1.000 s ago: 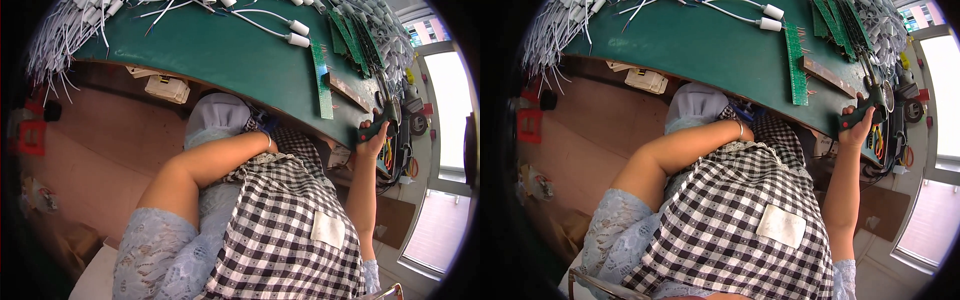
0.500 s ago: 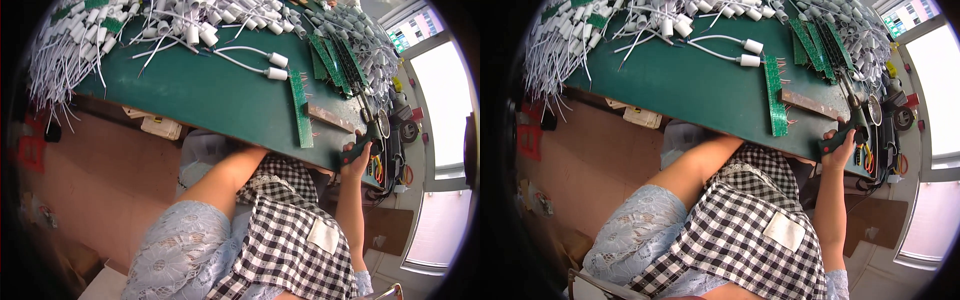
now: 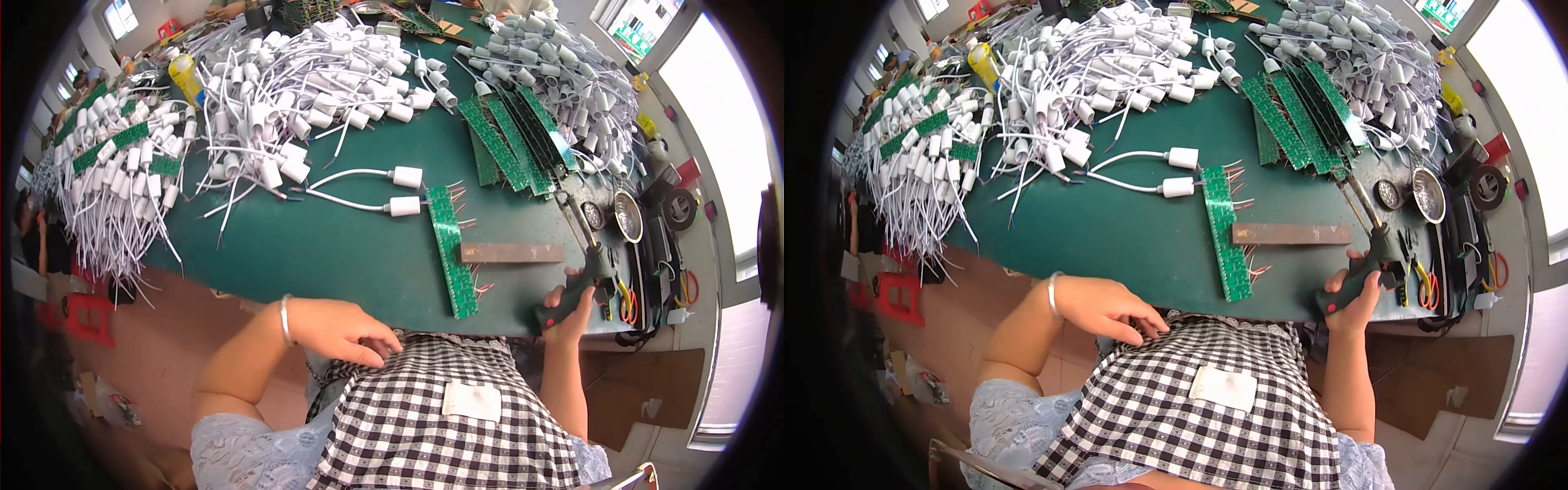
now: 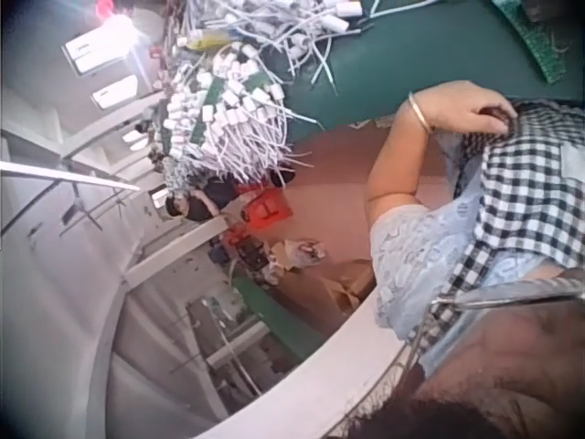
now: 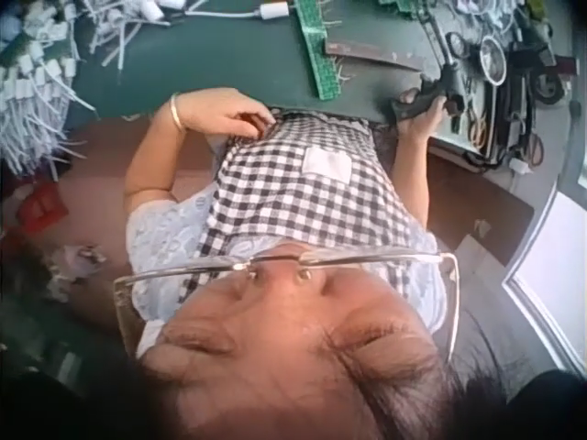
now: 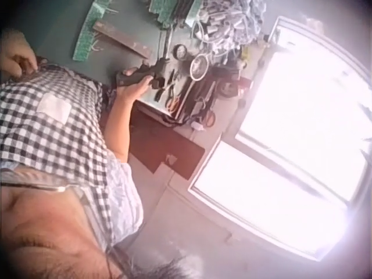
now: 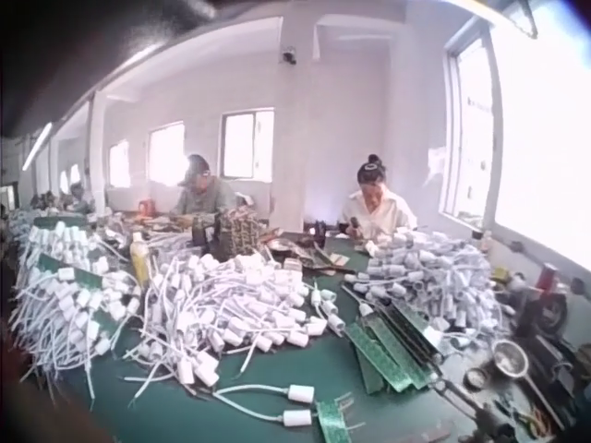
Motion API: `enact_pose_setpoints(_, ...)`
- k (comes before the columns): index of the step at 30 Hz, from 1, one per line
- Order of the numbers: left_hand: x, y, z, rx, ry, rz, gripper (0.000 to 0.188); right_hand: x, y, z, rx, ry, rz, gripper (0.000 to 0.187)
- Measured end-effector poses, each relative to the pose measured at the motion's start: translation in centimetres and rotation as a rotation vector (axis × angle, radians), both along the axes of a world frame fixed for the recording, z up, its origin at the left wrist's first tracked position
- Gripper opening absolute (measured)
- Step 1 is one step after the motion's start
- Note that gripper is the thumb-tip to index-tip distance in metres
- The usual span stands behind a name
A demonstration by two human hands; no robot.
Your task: The person solders wires and bulb housings onto circuit boards using a soldering iron and solder from a spool, cutting the wires with wire cutters.
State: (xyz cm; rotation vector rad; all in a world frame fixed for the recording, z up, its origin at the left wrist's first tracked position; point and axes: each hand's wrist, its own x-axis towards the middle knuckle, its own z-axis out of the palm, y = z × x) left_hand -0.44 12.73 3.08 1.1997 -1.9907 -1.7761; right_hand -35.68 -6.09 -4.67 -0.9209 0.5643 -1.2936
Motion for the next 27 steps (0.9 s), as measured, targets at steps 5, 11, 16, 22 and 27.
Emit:
enact_pose_setpoints(5,4.1,-12.7,6.7,-0.516,-0.039,0.179,0.037,-0.4,0.7,-0.1,-0.012,-0.02,-0.009,0.045)
enact_pose_setpoints(11,8.7,-29.6,0.2,-0.909,-1.101,0.85,0.034,-0.2,1.1,0.5,0.034,-0.003,-0.023,0.048)
enact_pose_setpoints(16,9.4,-30.5,-1.1,-1.181,-1.098,0.748,0.035,-0.4,1.2,1.2,0.102,0.025,0.008,0.049)
enact_pose_setpoints(22,0.9,-16.6,5.3,-1.091,-0.735,0.454,0.026,-0.8,0.9,3.9,0.101,0.18,0.122,0.062)
enact_pose_setpoints(27,-2.0,-9.4,0.2,-0.574,-0.626,0.669,0.025,1.6,0.5,5.5,0.148,0.199,0.308,0.068)
